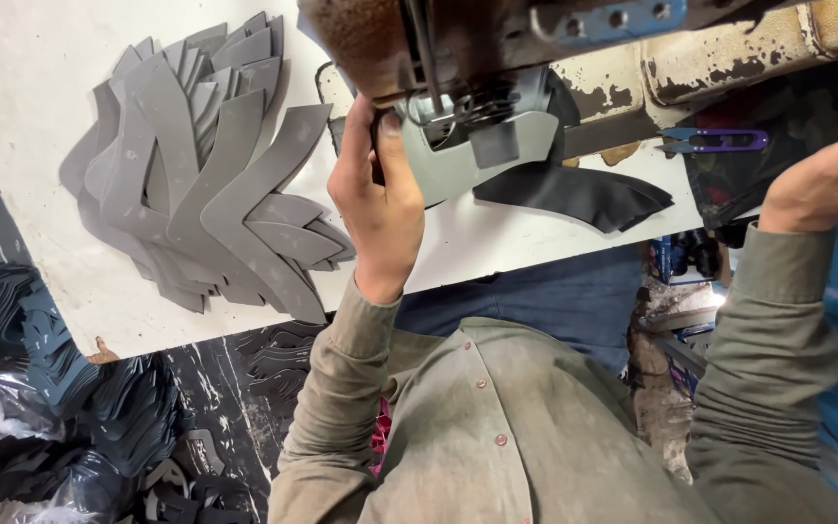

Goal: Stitching together pre-cut synthetic components for shoe assembly using an industrial sewing machine.

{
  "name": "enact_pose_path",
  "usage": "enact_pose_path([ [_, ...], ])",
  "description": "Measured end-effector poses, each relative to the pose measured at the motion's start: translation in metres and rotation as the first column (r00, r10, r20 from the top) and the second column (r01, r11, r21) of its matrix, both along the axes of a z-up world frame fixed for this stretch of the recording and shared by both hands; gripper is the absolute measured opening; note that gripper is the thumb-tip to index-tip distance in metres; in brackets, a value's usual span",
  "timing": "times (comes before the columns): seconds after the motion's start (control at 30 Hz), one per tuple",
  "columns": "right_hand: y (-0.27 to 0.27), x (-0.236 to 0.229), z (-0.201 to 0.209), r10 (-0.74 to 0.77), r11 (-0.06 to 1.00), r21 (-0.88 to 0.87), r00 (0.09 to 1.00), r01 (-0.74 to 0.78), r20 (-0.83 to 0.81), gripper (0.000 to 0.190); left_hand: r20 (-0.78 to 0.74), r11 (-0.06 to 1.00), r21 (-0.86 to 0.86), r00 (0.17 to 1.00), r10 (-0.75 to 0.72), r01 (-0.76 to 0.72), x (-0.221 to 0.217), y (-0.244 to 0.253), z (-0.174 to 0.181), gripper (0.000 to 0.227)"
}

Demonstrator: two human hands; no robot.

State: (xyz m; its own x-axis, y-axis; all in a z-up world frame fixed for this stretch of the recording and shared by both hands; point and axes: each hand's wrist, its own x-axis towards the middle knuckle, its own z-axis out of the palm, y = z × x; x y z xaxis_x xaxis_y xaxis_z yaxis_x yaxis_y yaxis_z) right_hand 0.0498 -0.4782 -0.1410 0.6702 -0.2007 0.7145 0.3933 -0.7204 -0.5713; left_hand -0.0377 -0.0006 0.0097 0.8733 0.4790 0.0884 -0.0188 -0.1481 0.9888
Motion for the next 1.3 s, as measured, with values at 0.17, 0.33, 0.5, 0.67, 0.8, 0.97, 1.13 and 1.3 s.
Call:
enact_pose_path([
  [0.17, 0.045, 0.004, 0.043, -0.055, 0.998, 0.022, 0.996, 0.054, 0.072, 0.04, 0.107, 0.998, 0.06, 0.994, 0.021, -0.027, -0.01, -0.005, -0.023, 0.027],
  [0.33, 0.064, 0.003, 0.067, -0.032, 0.997, -0.067, 0.995, 0.039, 0.097, 0.036, -0.013, 0.994, 0.104, 0.999, 0.03, -0.028, -0.015, -0.004, -0.007, 0.038],
  [0.5, 0.08, -0.001, 0.09, 0.048, 0.989, 0.136, 0.998, -0.055, 0.049, 0.036, -0.028, 0.992, 0.121, 0.999, -0.017, 0.02, -0.017, -0.001, -0.004, 0.042],
  [0.67, 0.23, -0.036, 0.167, 0.351, 0.909, -0.22, 0.935, -0.354, -0.056, 0.037, -0.033, 1.0, 0.013, 0.999, -0.02, 0.02, -0.016, 0.004, -0.02, 0.043],
  [0.8, 0.314, -0.031, 0.202, 0.73, 0.593, -0.119, 0.594, -0.796, -0.338, 0.038, -0.062, 0.999, 0.041, 0.998, -0.013, 0.015, -0.018, 0.009, -0.017, 0.043],
  [0.97, 0.322, -0.015, 0.176, 0.781, 0.46, 0.158, 0.313, -0.874, -0.54, 0.015, 0.052, 0.989, -0.063, 0.99, -0.13, 0.133, -0.038, 0.009, -0.007, 0.035],
  [1.13, 0.316, -0.003, 0.19, 0.766, 0.353, 0.136, 0.203, -0.926, -0.61, 0.014, -0.069, 0.922, -0.36, 0.981, -0.18, 0.143, -0.051, -0.009, 0.03, 0.053],
  [1.3, 0.31, 0.005, 0.207, 0.722, 0.344, 0.11, 0.187, -0.933, -0.666, 0.017, -0.128, 0.948, -0.307, 0.983, -0.129, 0.084, -0.049, -0.014, 0.028, 0.047],
])
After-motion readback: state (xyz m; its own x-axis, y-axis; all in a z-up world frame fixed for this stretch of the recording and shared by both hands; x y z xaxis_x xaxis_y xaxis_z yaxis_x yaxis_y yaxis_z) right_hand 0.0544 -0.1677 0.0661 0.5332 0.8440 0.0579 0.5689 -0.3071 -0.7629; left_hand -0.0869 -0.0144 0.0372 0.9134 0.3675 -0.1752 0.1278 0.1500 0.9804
